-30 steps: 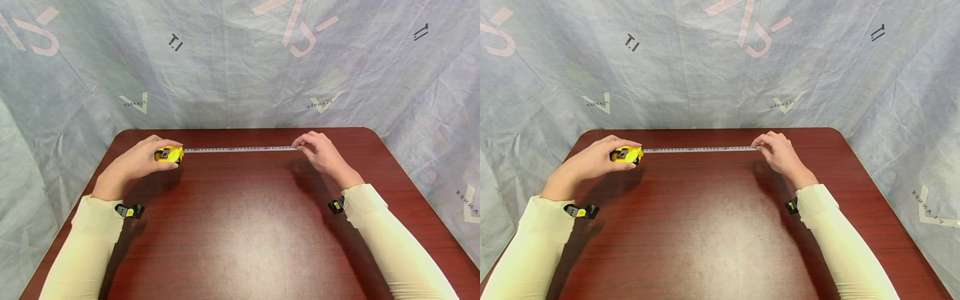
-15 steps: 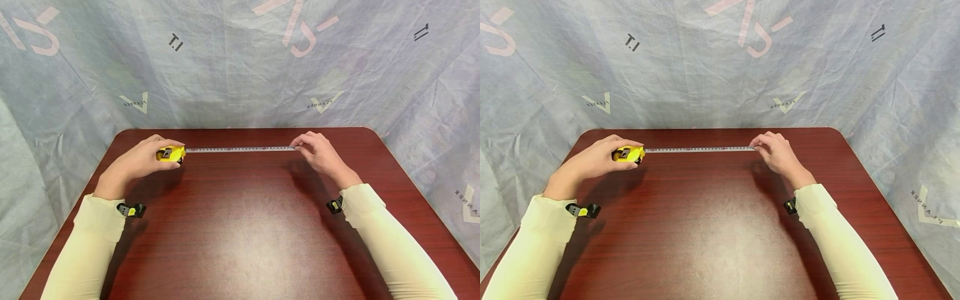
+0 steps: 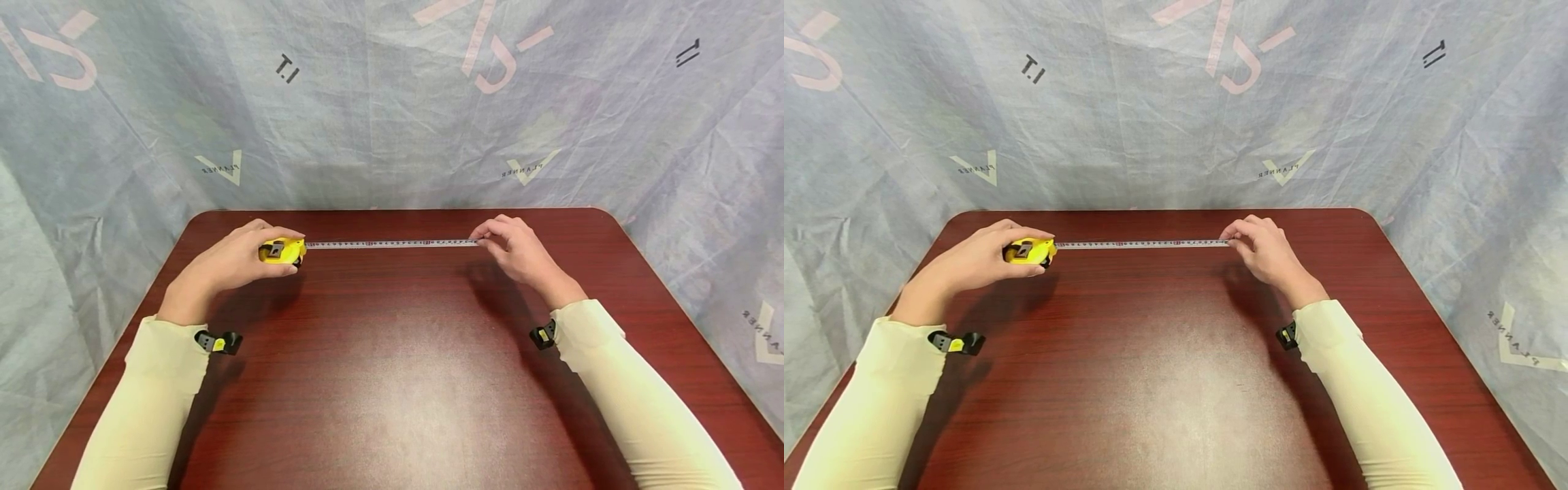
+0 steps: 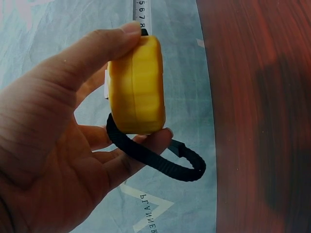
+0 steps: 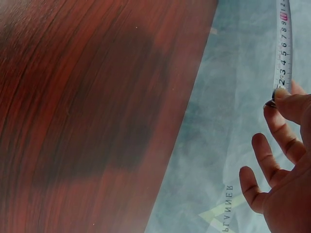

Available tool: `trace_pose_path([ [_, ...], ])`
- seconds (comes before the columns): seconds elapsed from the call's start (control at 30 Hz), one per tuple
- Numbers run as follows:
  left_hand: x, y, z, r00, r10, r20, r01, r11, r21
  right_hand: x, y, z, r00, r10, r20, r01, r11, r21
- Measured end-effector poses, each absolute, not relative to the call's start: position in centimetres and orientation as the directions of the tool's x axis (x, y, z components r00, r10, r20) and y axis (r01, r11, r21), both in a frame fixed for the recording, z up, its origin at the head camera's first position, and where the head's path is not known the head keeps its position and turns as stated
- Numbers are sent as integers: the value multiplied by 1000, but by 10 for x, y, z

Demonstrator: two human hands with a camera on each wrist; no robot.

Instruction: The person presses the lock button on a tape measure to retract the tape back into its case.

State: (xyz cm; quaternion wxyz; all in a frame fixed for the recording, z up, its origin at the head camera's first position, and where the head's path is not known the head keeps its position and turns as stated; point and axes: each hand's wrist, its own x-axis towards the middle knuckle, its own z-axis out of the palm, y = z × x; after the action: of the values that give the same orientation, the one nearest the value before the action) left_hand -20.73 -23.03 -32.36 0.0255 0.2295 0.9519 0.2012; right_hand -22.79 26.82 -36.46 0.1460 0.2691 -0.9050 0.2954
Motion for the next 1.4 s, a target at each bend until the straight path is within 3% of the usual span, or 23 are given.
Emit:
trace_pose_path([
  [1.4,-213,-212,-325,-868,494,53,473,790,391,-233,248,-366,-811,-410,418,-579,665,-472],
])
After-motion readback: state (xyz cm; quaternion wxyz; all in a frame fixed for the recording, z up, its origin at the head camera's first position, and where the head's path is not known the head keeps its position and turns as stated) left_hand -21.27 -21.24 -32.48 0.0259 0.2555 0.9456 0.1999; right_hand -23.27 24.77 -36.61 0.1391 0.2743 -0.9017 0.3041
